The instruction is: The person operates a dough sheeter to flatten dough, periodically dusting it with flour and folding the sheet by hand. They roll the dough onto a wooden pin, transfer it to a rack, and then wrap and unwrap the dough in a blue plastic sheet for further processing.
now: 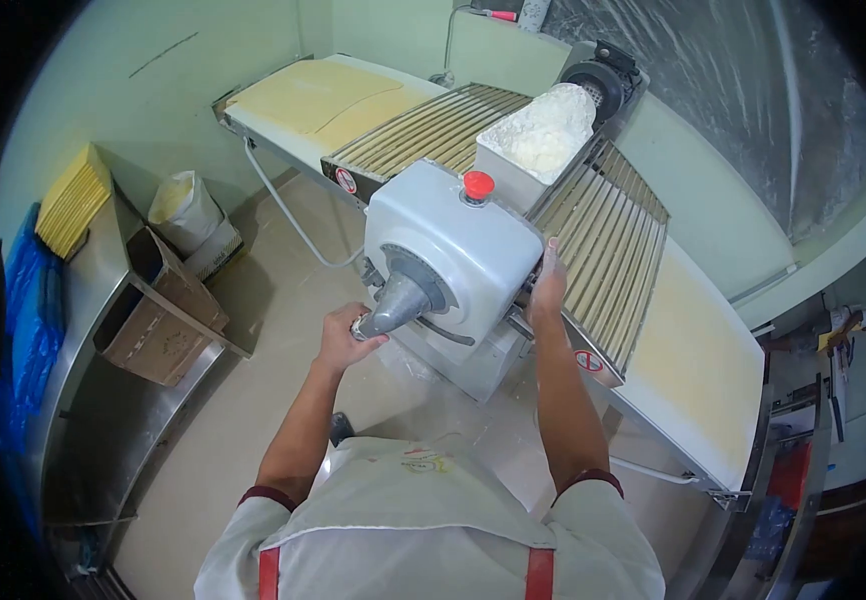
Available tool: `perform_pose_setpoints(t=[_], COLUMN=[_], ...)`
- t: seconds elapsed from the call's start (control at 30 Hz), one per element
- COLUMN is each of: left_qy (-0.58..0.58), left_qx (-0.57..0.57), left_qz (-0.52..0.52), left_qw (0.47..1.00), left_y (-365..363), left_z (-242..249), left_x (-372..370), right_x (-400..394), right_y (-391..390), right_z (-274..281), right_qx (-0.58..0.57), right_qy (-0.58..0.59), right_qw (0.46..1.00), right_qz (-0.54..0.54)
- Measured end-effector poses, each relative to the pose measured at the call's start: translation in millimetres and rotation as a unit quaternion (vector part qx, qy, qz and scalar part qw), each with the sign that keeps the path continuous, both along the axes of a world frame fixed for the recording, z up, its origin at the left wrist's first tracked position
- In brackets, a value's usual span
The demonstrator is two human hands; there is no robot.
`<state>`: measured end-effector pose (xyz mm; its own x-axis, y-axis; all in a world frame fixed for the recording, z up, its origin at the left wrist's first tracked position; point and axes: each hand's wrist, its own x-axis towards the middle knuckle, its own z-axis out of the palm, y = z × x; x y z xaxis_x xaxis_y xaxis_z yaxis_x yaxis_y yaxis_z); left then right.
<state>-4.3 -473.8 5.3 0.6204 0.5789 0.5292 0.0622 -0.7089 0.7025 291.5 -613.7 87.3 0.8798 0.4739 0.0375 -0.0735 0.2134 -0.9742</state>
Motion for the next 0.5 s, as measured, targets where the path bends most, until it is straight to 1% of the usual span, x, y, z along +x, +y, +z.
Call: perform_pose_setpoints(t=[0.07, 0.1, 0.17, 0.23, 0.27, 0.3, 0.33, 0.4, 0.47, 0.5], left_qy=[0.006, -0.006, -0.027, -0.041, -0.048, -0.032, -0.018, 0.024, 0.055, 0.069], left_qx=[-0.016, -0.006, 0.013, -0.068, -0.109, -0.117, -0.121, -0.169, -0.202, -0.194], left_qz=[-0.002, -0.01, -0.021, 0.031, 0.055, 0.098, 0.138, 0.223, 0.306, 0.305], left_qw=[1.0, 1.0, 0.999, 0.996, 0.991, 0.988, 0.983, 0.96, 0.929, 0.93], left_y=[1, 4, 11, 29, 39, 52, 70, 103, 143, 173], left_z=[2, 3, 0, -14, -24, -35, -45, -63, -80, -81], left_x=[-2, -5, -18, -48, -67, -92, -120, -179, -229, -238], right_x=[16, 37, 23, 36, 61, 84, 102, 124, 118, 121], right_y=[-2, 1, 17, 42, 63, 83, 101, 129, 141, 142], right_z=[3, 0, 66, 110, 113, 116, 121, 129, 144, 145], right_qx=[-0.092, -0.081, -0.153, -0.237, -0.275, -0.311, -0.382, -0.514, -0.604, -0.592], right_qy=[-0.066, -0.313, -0.342, -0.462, -0.52, -0.574, -0.582, -0.575, -0.524, -0.519], right_qw=[0.993, 0.946, 0.923, 0.854, 0.808, 0.757, 0.713, 0.606, 0.535, 0.543], right_qz=[-0.028, -0.029, -0.087, -0.038, -0.01, 0.015, 0.077, 0.194, 0.275, 0.293])
